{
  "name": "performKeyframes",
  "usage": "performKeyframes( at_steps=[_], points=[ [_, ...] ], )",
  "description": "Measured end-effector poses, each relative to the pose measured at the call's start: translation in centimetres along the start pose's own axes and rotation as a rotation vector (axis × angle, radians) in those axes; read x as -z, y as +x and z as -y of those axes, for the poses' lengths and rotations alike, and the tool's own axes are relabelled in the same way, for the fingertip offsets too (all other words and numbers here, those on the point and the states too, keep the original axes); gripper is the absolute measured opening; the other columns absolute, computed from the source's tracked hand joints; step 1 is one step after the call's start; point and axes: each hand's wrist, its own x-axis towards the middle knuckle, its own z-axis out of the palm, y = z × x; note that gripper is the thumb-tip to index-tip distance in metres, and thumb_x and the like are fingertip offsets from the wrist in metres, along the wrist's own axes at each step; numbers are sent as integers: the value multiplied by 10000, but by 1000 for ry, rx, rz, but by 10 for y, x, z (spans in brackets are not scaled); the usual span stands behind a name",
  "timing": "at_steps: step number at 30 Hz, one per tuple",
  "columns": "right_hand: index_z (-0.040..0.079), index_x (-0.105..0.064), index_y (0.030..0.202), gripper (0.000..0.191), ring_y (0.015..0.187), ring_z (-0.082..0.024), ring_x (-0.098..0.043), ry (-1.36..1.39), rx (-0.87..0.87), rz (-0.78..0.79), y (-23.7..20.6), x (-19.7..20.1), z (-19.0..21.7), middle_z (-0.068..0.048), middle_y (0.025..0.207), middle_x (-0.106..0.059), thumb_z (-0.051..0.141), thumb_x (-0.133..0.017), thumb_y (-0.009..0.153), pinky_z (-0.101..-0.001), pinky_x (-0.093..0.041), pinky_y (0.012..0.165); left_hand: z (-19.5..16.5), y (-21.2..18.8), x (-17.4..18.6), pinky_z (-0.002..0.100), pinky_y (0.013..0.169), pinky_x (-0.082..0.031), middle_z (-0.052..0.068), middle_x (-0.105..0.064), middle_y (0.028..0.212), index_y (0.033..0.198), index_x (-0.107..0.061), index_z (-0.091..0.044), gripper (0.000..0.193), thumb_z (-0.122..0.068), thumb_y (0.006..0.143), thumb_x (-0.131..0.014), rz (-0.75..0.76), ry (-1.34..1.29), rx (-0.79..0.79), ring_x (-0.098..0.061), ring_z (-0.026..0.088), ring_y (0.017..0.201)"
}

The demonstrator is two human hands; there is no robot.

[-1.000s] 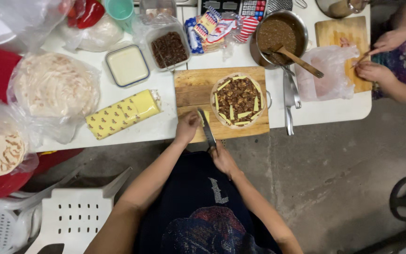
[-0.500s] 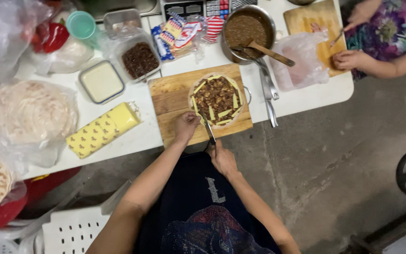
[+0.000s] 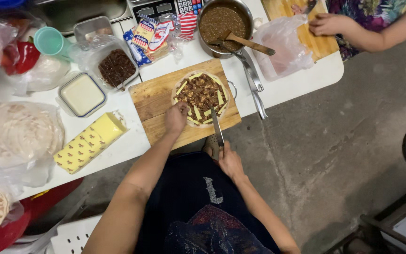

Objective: The person slices a block of cheese into thin strips and arranges them on a round food item topped with a brown filling. They then place a flatbread on top of the assembled item.

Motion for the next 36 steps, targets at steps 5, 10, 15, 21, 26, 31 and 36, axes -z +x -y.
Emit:
performKeyframes(
  at_steps=[5,10,15,21,26,31,36],
  points=[
    [65,-463,1217,281,806,-546,-660,-30,10,31,-2,2,8,-329,835,-693,279,-430,1039,-628,-506,782,-7,1,14,462,1043,-435,104,-715,1134,1020,-788,-115,181,-138,842,-768,-43,203,-197,-605,315,1122],
    [65,-459,1175,276,804,-538,-666,-61,44,101,1,-4,27,-317,828,-694,306,-437,1044,-621,-517,777,-4,-5,40,470,1028,-415,122,-630,1271,1184,-750,-78,317,-110,869,-735,-103,191,-268,-554,323,1178],
    [58,-443,1196,277,797,-549,-655,-170,193,183,4,-22,62,-319,834,-691,279,-448,1030,-622,-519,771,37,-35,82,461,1041,-442,99,-649,1229,1198,-766,-90,284,-87,920,-705,-181,164,-209,-566,342,1167],
    [20,-412,1275,347,762,-526,-673,-191,237,197,7,-56,95,-331,808,-685,211,-473,993,-609,-531,744,88,-91,102,512,1166,-315,159,-483,1529,1348,-645,-29,451,-173,925,-706,-1,361,-279,-418,370,1419],
    [-28,-422,1173,292,738,-507,-677,-241,278,141,8,-84,98,-312,782,-675,180,-500,984,-594,-544,694,102,-106,96,603,1204,-203,91,-291,1650,1487,-481,-70,666,-271,893,-702,212,439,-148,-228,305,1531],
    [-22,-430,1132,265,735,-511,-675,-264,278,101,6,-99,96,-309,774,-675,180,-507,979,-598,-540,685,109,-106,96,652,1197,-177,86,-242,1676,1535,-417,-82,694,-296,926,-673,233,465,-176,-170,301,1558],
    [-22,-428,1144,272,738,-514,-679,-284,265,85,3,-101,101,-312,779,-679,190,-499,988,-603,-541,687,112,-106,97,662,1193,-170,84,-238,1680,1539,-410,-84,695,-318,935,-659,237,484,-188,-163,298,1561]
  ],
)
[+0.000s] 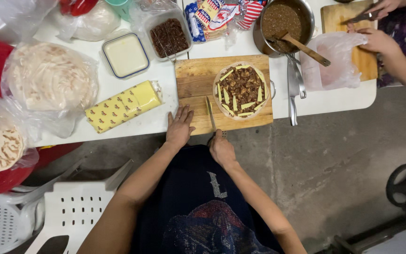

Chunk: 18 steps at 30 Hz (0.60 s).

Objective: The person slices a block of cheese into thin strips and arranges them on a round food item topped with a brown filling. They then place a flatbread on top of the assembled item.

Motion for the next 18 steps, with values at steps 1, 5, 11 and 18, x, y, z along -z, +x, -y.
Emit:
performKeyframes(
  at_steps=[1,5,11,18],
  points=[
    [-21,-425,1150,276,743,-514,-681,-2,-16,13,0,1,1,-313,778,-680,186,-498,982,-602,-542,689,0,0,0,662,1194,-168,82,-237,1680,1540,-410,-86,695,-318,934,-659,-1,-7,-2,-163,298,1561],
    [-22,-407,1188,308,755,-519,-683,-15,-45,39,-1,4,6,-320,775,-684,170,-489,963,-603,-543,696,1,0,-1,665,1192,-163,84,-231,1681,1541,-407,-86,693,-323,938,-654,-2,-8,-7,-164,301,1559],
    [-19,-406,1169,291,770,-536,-675,-14,-50,52,0,5,10,-337,789,-680,178,-493,974,-615,-537,719,1,-1,-1,661,1202,-154,75,-223,1689,1550,-397,-93,685,-325,951,-637,12,-24,10,-162,292,1566],
    [-41,-388,1165,322,790,-523,-693,-37,-76,118,6,-8,6,-345,841,-678,175,-520,967,-578,-575,719,-1,-1,4,652,1208,-121,73,-170,1703,1568,-355,-97,681,-320,978,-611,51,-13,13,-127,292,1570]
  ],
)
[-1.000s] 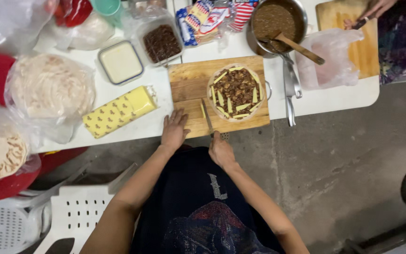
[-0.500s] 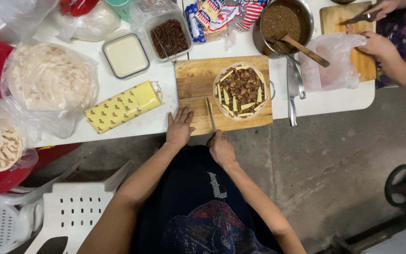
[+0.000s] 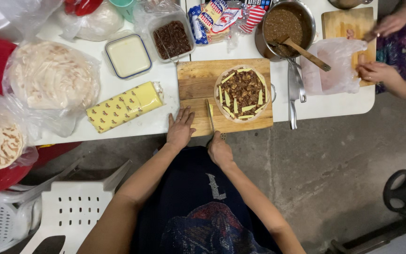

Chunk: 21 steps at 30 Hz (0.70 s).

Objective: The person slices a block of cheese into thin strips and arranges them on a round food item topped with a brown filling. They then place a flatbread on top of the assembled item.

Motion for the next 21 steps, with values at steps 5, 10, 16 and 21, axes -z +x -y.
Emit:
performKeyframes(
  at_steps=[5,10,16,21],
  points=[
    [-38,-404,1216,343,842,-529,-679,52,10,-34,10,-13,-4,-344,881,-686,118,-520,933,-600,-538,767,-1,-1,3,649,1216,-118,62,-164,1702,1570,-353,-108,686,-312,968,-609,26,-17,26,-128,285,1567],
    [-1,-419,1281,344,855,-516,-676,409,61,43,7,4,-14,-338,909,-680,168,-477,987,-582,-530,775,-6,3,1,648,1207,-126,78,-202,1686,1547,-385,-85,668,-284,959,-631,-6,-18,34,-161,297,1555],
    [54,-484,1257,288,868,-470,-703,472,43,57,-8,27,-14,-289,907,-704,243,-463,1041,-542,-533,781,-13,33,-10,430,1080,-463,146,-638,1362,1400,-594,-30,475,-153,948,-672,-302,-642,177,-579,312,1256],
    [70,-486,1236,270,922,-520,-656,345,56,28,-21,42,-18,-303,914,-700,259,-458,1046,-593,-500,792,-34,64,-19,284,664,-478,96,-699,968,1263,-711,75,315,-123,1019,-695,-141,-1431,224,-554,144,761]
  ],
)
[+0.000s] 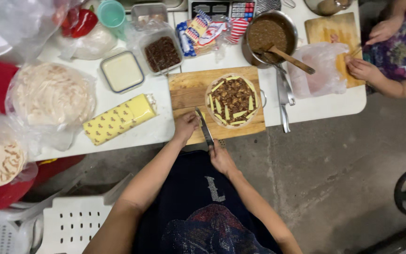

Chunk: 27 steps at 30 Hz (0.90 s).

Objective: The person slices a block of cheese into thin strips and arranges them on a round food item topped with a brown filling. They then place a flatbread on top of the assembled item.

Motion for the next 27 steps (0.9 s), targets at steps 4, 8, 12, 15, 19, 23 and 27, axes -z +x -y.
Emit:
performKeyframes(
  at_steps=[4,8,12,15,19,23,27],
  points=[
    [70,-466,1203,265,874,-522,-668,-158,-47,-89,-3,15,-1,-299,886,-703,280,-453,1042,-612,-509,799,-3,11,-26,225,656,-538,48,-737,952,1141,-723,48,239,-89,945,-733,-102,12,69,-645,90,761],
    [51,-455,1193,271,831,-529,-668,-170,-46,-153,-3,26,-9,-314,862,-697,274,-454,1039,-624,-513,779,-3,18,-50,229,696,-584,46,-753,951,1104,-709,25,207,-65,919,-727,-114,-36,32,-693,96,799],
    [47,-459,1202,279,841,-542,-661,-75,-86,-174,-2,38,-23,-335,867,-691,275,-440,1043,-635,-501,781,-4,32,-65,276,680,-570,81,-744,900,1071,-726,15,189,-79,909,-757,-130,160,-152,-681,132,770],
    [66,-439,1300,358,855,-558,-650,-23,-156,-213,-6,47,-39,-354,875,-680,293,-441,1023,-629,-503,801,-18,55,-69,309,736,-575,97,-780,902,1049,-768,-27,155,-103,914,-760,-112,460,-297,-717,152,795],
    [79,-485,1234,304,924,-560,-645,131,-242,-225,-19,56,-64,-357,950,-682,315,-434,1049,-618,-493,828,-43,83,-79,334,769,-594,106,-798,946,1059,-775,-103,167,-160,902,-757,-70,726,-314,-765,194,840],
    [84,-484,1225,300,944,-549,-661,235,-330,-231,-36,61,-82,-352,969,-693,323,-430,1053,-601,-498,838,-65,100,-85,382,785,-575,140,-789,978,1065,-770,-101,185,-145,887,-743,41,914,-370,-760,277,875],
    [96,-479,1214,289,946,-532,-669,297,-380,-244,-49,63,-89,-335,964,-703,319,-437,1035,-594,-505,837,-72,108,-89,418,848,-562,177,-751,1007,1103,-768,-83,211,-128,900,-734,106,1047,-433,-732,332,914]
  ],
)
